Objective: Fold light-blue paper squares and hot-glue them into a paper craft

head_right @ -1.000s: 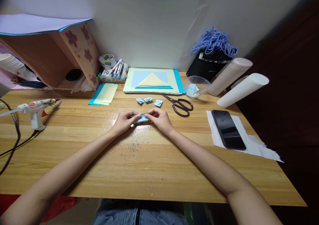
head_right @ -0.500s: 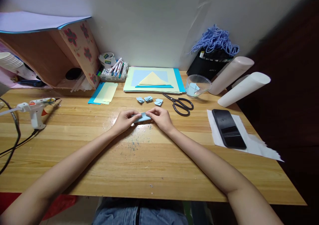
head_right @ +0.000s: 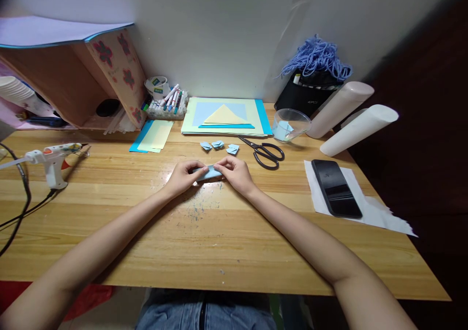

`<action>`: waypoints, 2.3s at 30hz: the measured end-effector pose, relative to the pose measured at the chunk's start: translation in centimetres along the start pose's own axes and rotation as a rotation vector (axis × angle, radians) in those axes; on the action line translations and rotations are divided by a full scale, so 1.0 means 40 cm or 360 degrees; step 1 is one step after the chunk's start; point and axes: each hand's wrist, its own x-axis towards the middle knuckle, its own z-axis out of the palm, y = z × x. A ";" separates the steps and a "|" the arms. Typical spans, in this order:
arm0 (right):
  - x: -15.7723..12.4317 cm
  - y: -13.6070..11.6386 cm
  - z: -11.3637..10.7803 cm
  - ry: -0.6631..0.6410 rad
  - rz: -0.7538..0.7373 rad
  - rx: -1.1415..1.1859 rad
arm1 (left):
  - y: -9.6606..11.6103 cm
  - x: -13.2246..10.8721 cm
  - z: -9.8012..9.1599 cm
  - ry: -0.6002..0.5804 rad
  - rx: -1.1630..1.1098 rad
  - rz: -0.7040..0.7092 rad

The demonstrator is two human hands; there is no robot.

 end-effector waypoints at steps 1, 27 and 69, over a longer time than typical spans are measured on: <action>0.000 0.000 0.000 -0.0001 -0.0015 -0.0008 | 0.002 0.000 -0.001 0.0016 0.0026 0.0033; -0.012 -0.019 0.012 -0.0337 0.0050 0.0131 | -0.004 0.003 0.004 0.0103 -0.0395 -0.0079; -0.006 -0.007 0.005 -0.0357 -0.0031 0.0043 | -0.010 0.005 0.005 0.0070 -0.0385 -0.0058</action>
